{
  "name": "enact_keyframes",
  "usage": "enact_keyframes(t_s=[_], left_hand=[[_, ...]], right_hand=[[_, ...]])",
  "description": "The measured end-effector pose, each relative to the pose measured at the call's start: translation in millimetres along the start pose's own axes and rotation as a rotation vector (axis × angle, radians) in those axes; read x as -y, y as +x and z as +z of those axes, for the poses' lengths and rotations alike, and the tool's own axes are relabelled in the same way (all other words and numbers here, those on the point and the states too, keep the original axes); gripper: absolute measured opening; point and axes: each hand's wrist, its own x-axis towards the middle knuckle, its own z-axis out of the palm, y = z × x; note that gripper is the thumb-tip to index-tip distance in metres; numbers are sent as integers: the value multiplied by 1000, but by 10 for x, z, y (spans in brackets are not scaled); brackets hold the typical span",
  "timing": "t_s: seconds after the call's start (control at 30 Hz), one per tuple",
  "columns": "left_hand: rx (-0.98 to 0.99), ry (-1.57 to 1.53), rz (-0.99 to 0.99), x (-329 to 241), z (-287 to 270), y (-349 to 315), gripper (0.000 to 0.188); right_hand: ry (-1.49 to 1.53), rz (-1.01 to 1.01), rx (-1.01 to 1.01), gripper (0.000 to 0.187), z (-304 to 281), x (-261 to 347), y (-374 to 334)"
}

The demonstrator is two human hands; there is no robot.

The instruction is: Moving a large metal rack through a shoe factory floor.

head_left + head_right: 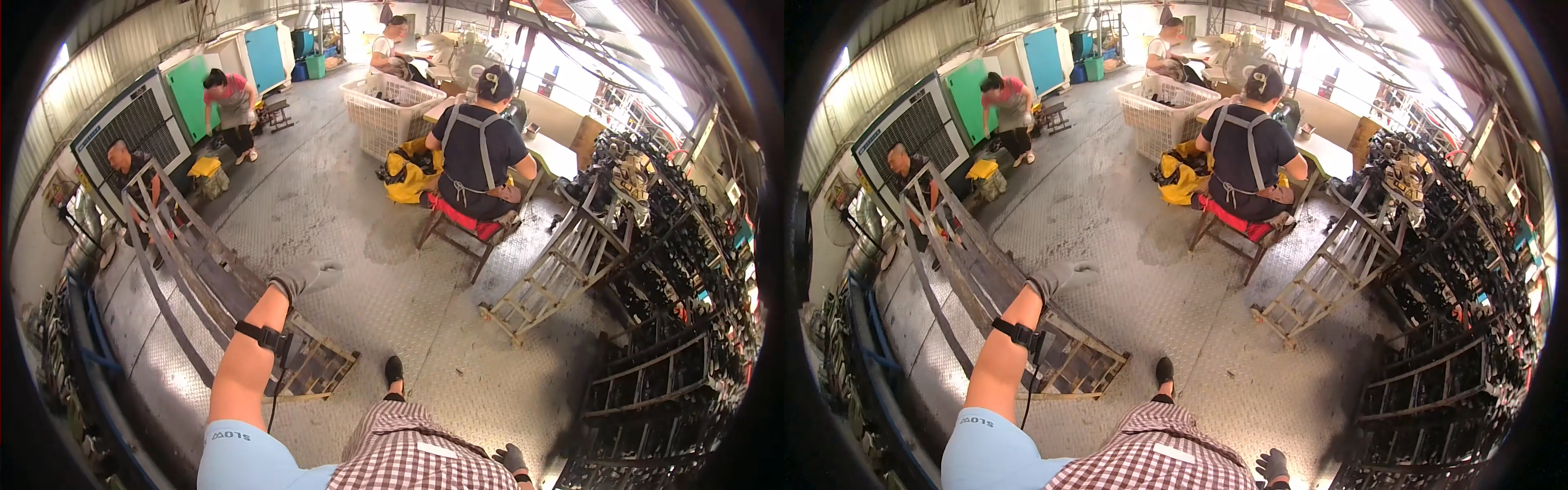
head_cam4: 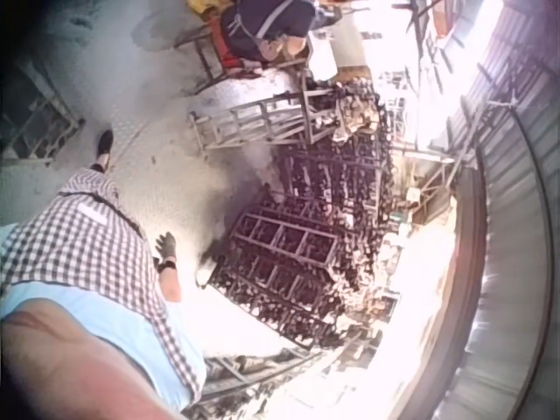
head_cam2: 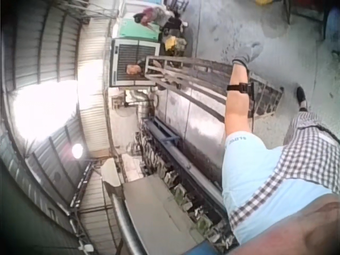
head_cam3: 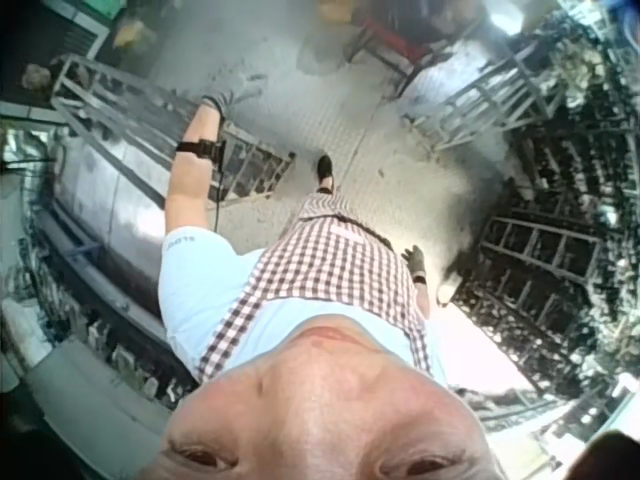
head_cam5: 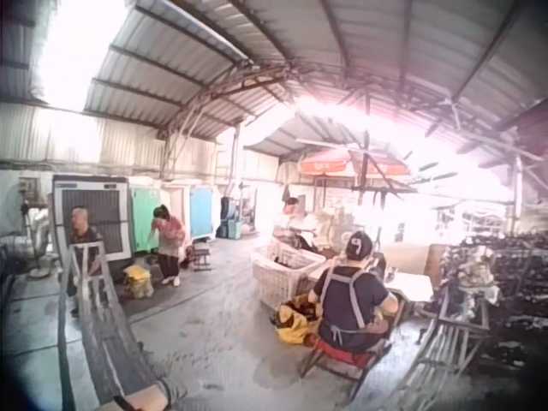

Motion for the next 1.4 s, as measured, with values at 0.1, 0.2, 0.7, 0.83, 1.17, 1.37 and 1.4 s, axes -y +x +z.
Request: enact_keyframes(t_s=[0.1, 0.2, 0.7, 0.83, 1.17, 1.37, 1.4], left_hand=[[26, -55, 32, 81, 43, 14, 50], [35, -161, 75, 77, 83, 22, 46], [66, -187, 27, -57, 72, -2, 55], [63, -213, -5, -81, 74, -8, 55], [62, -163, 36, -187, 62, -78, 47], [67, -123, 3, -138, 48, -65, 47], [75, -105, 25, -131, 44, -43, 47]], right_hand=[[-11, -28, 48, 43, 55, 57, 35], [-52, -48, 44, 40, 87, 120, 55], [-219, -129, 59, 41, 208, 371, -320], [-291, -122, 50, 42, 266, 378, -295], [-229, -135, 33, 40, 300, 358, -228], [-248, -111, 64, 41, 356, 379, -211], [-236, -121, 62, 41, 368, 389, -197]])
